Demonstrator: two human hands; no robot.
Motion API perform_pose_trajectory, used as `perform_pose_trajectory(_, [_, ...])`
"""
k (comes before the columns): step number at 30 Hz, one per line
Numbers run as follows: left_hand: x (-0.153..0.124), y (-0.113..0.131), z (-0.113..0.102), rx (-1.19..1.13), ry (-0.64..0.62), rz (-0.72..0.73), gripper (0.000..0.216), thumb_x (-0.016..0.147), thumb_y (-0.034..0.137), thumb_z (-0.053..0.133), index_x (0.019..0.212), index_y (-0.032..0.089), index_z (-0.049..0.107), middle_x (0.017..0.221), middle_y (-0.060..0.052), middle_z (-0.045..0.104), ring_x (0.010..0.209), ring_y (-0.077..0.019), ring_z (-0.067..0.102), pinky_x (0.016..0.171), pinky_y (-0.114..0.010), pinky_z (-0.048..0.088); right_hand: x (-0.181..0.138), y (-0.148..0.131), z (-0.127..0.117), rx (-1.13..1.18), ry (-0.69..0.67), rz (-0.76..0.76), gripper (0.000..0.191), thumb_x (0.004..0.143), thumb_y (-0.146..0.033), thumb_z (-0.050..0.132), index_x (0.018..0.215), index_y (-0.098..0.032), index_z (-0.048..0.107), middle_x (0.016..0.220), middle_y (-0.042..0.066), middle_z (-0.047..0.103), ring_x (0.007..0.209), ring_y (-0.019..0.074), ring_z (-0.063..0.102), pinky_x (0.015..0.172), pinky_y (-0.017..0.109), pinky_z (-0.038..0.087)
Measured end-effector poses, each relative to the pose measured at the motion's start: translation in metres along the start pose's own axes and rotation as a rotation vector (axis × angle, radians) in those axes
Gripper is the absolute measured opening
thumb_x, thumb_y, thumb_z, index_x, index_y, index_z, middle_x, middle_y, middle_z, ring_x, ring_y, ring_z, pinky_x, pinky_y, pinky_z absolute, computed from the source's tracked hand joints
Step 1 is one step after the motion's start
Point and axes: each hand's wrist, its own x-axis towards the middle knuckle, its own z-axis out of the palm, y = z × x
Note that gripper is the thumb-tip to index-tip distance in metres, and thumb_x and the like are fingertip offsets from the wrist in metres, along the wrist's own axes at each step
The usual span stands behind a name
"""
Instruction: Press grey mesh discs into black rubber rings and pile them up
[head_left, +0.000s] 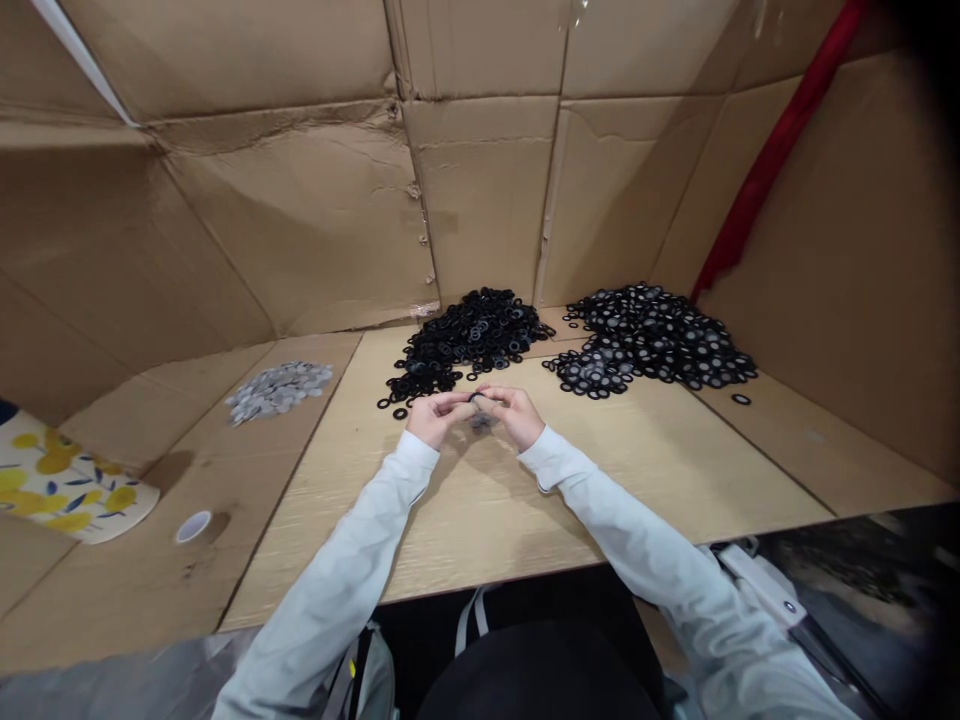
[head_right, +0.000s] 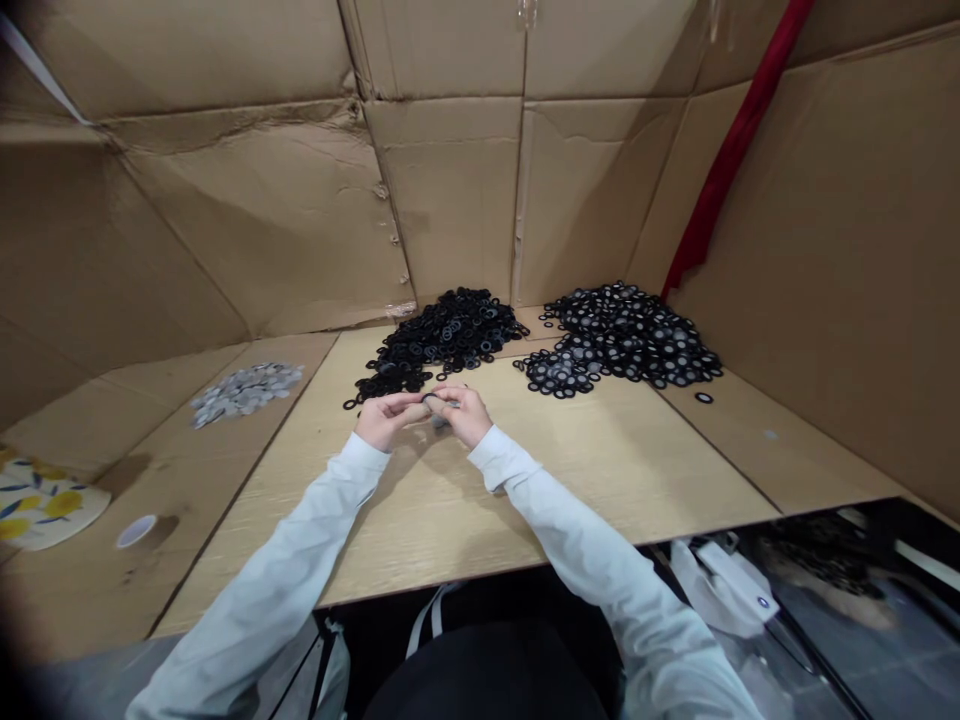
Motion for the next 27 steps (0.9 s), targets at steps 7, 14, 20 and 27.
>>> perform_pose_trajectory(7, [-0.006,-0.006,0.014,0.003,0.164,0.113,0.022,0.048,0.023,0.069,0.066,0.012,0.064,0.066,-0.005,0.066,0.063,-0.0158,0.06,0.067,-0.031,0.047,0.0,-0.002,0.001,-0.107,0.081,-0.097,0.011,0.061,-0.027,0.056,0.058,-0.017,0.059,0.08,0.003,0.051,0.079,0.0147,0.05,0.068,0.028,0.042])
perform_pose_trajectory(14, [-0.008,-0.002,0.02,0.037,0.243,0.229,0.016,0.054,0.021,0.065,0.068,0.013,0.065,0.072,-0.006,0.066,0.068,-0.0155,0.06,0.067,-0.028,0.047,-0.002,-0.007,0.0,-0.36,0.155,-0.247,0.007,0.066,-0.023,0.053,0.063,-0.017,0.056,0.081,0.004,0.048,0.077,0.0149,0.049,0.06,0.026,0.043])
perform_pose_trajectory(20, [-0.009,-0.005,0.015,0.177,0.226,0.311,0.02,0.058,0.025,0.063,0.076,0.015,0.067,0.079,-0.006,0.067,0.073,-0.0165,0.061,0.073,-0.029,0.047,-0.004,-0.012,0.001,-0.629,0.152,-0.428,0.009,0.069,-0.015,0.046,0.069,-0.017,0.055,0.082,0.006,0.047,0.084,0.0187,0.045,0.077,0.035,0.04])
perform_pose_trajectory(27, [-0.007,-0.004,0.011,0.132,0.114,0.182,0.025,0.057,0.026,0.064,0.079,0.014,0.066,0.085,-0.007,0.066,0.082,-0.0202,0.06,0.081,-0.034,0.044,-0.005,-0.013,-0.003,-0.646,0.061,-0.46,0.01,0.071,-0.017,0.045,0.075,-0.017,0.055,0.09,0.008,0.045,0.091,0.0198,0.041,0.083,0.038,0.036])
